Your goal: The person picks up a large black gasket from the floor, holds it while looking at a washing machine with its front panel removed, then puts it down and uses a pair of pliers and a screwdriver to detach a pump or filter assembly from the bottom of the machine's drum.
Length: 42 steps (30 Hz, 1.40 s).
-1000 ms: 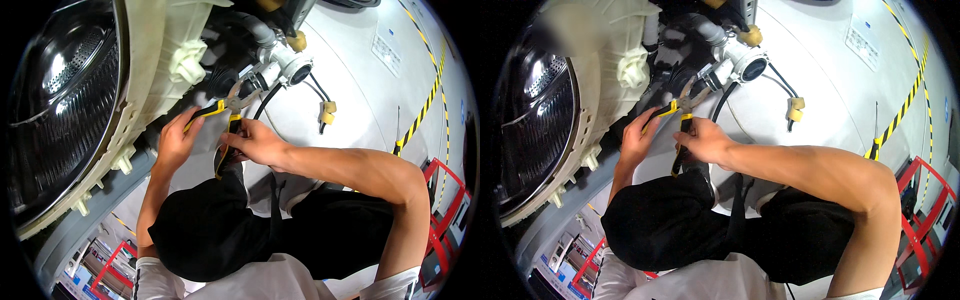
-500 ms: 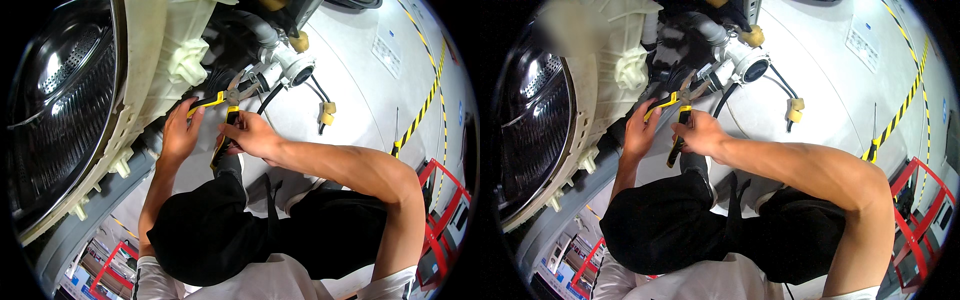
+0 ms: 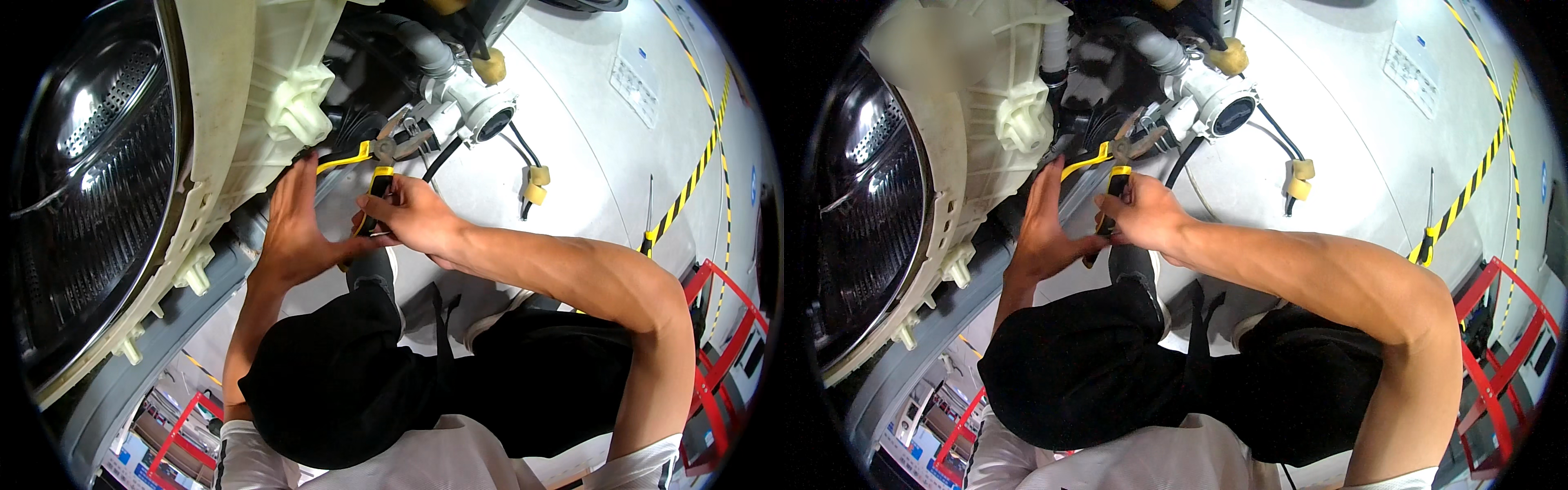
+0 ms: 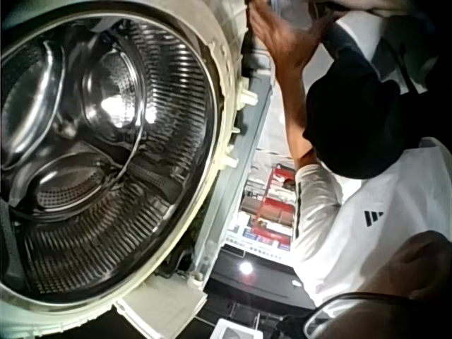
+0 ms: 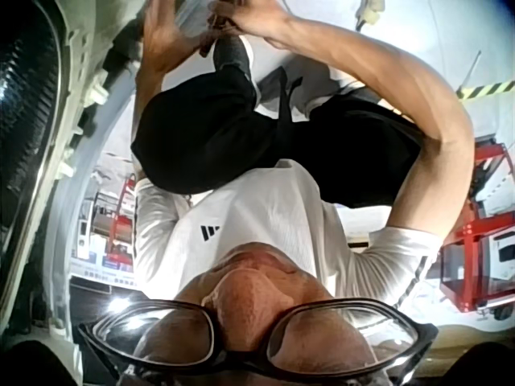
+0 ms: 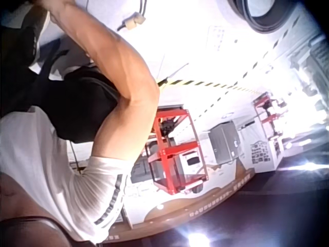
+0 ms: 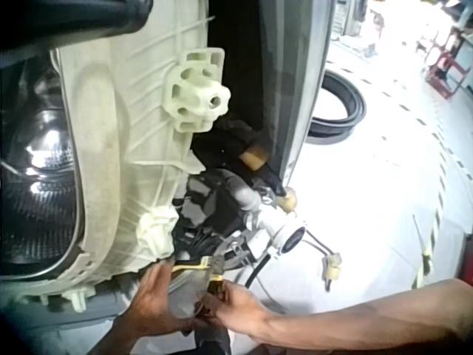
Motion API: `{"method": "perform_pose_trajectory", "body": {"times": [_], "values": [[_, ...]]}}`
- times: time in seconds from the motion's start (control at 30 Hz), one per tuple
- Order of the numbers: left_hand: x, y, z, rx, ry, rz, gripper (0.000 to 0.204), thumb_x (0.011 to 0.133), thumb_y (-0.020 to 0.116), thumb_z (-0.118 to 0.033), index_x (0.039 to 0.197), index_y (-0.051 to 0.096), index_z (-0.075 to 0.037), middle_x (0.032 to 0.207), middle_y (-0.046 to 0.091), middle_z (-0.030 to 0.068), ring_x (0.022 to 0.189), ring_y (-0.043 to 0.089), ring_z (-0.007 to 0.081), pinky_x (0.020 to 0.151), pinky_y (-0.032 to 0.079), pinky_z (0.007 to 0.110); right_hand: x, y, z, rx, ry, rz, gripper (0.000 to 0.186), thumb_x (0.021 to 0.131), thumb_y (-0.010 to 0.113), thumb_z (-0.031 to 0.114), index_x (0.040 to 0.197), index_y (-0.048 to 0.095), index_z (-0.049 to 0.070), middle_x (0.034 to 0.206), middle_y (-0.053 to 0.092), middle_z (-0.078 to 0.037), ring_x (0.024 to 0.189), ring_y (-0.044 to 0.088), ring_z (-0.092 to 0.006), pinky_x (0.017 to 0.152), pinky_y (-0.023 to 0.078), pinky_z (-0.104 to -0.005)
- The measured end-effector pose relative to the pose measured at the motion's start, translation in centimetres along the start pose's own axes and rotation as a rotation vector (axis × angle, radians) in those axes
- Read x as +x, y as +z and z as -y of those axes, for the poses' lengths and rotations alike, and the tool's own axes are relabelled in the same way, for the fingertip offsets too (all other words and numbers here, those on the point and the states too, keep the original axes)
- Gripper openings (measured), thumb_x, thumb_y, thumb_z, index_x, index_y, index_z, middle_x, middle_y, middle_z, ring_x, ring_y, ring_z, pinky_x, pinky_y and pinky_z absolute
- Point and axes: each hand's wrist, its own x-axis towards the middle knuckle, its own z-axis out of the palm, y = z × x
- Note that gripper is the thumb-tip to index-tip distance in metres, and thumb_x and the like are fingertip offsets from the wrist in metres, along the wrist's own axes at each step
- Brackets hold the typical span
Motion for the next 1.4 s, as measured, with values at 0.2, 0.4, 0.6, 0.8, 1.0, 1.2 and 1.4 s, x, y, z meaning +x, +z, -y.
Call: {"method": "perform_pose_trajectory", "body": {"times": [0.2, 0.4, 0.6, 0.8, 1.0, 1.2, 1.4], "values": [[-0.4, -0.1, -1.0, 0.138, 0.074, 0.054, 0.133, 0.048, 0.093, -0.041, 0.15, 0.016, -0.002, 0.145, 0.029, 0.0334, 0.136, 0.028, 0.0474, 0.112, 0.025, 0.052, 0.0, -0.3, -0.2, 0.016, 0.025, -0.015, 0.022, 0.096, 0.059, 0.019, 0.106, 0.054, -0.001, 0.092, 0.064, -0.008, 0.082, 0.065, -0.014, 0.074, 0.059, -0.0286], [-0.3, 0.1, -0.7, 0.147, 0.125, 0.008, 0.133, 0.05, 0.092, -0.042, 0.15, 0.015, -0.002, 0.145, 0.027, 0.0346, 0.136, 0.028, 0.0479, 0.112, 0.024, 0.053, 0.1, -0.1, -0.2, 0.009, -0.017, -0.01, 0.023, 0.096, 0.059, 0.018, 0.108, 0.054, -0.002, 0.095, 0.065, -0.01, 0.083, 0.066, -0.0165, 0.073, 0.059, -0.0294], [-0.3, -0.2, -1.4, 0.201, 0.104, 0.05, 0.133, 0.048, 0.093, -0.041, 0.15, 0.016, -0.002, 0.143, 0.028, 0.0331, 0.133, 0.03, 0.0484, 0.11, 0.027, 0.053, 0.2, -0.2, -0.2, 0.025, -0.005, 0.0, 0.021, 0.097, 0.058, 0.02, 0.104, 0.054, 0.001, 0.093, 0.066, -0.008, 0.08, 0.065, -0.0126, 0.074, 0.059, -0.0274], [0.3, 0.9, -0.9, 0.198, 0.126, -0.007, 0.129, 0.05, 0.092, -0.039, 0.149, 0.018, -0.002, 0.132, 0.035, 0.0289, 0.124, 0.038, 0.0455, 0.104, 0.032, 0.051, 0.5, -0.4, -0.8, 0.024, -0.042, -0.019, 0.024, 0.096, 0.058, 0.016, 0.112, 0.056, -0.002, 0.096, 0.066, -0.013, 0.081, 0.066, -0.0197, 0.068, 0.058, -0.0318], [0.4, 0.9, -0.1, 0.144, 0.143, -0.016, 0.122, 0.053, 0.09, -0.033, 0.148, 0.021, -0.001, 0.129, 0.035, 0.0273, 0.12, 0.04, 0.0447, 0.102, 0.035, 0.049, 0.9, -0.2, -1.1, 0.003, -0.037, -0.009, 0.028, 0.096, 0.058, 0.018, 0.114, 0.056, -0.002, 0.098, 0.066, -0.013, 0.083, 0.066, -0.018, 0.072, 0.056, -0.0296], [0.2, 0.7, -0.2, 0.133, 0.134, -0.023, 0.117, 0.054, 0.088, -0.028, 0.148, 0.023, -0.002, 0.131, 0.035, 0.0275, 0.123, 0.039, 0.0453, 0.103, 0.034, 0.049, 0.9, -0.2, -1.5, 0.053, -0.061, -0.023, 0.04, 0.093, 0.063, 0.03, 0.116, 0.056, -0.002, 0.104, 0.064, -0.012, 0.088, 0.064, -0.018, 0.076, 0.054, -0.0286], [0.2, 0.2, -0.1, 0.123, 0.145, -0.025, 0.113, 0.054, 0.085, -0.024, 0.148, 0.025, -0.004, 0.134, 0.035, 0.0262, 0.125, 0.038, 0.0439, 0.105, 0.033, 0.049, 3.0, 0.3, -2.3, 0.314, -0.09, -0.038, 0.037, 0.091, 0.065, 0.042, 0.106, 0.06, 0.008, 0.097, 0.064, -0.004, 0.092, 0.061, -0.0114, 0.082, 0.047, -0.0271]]}}
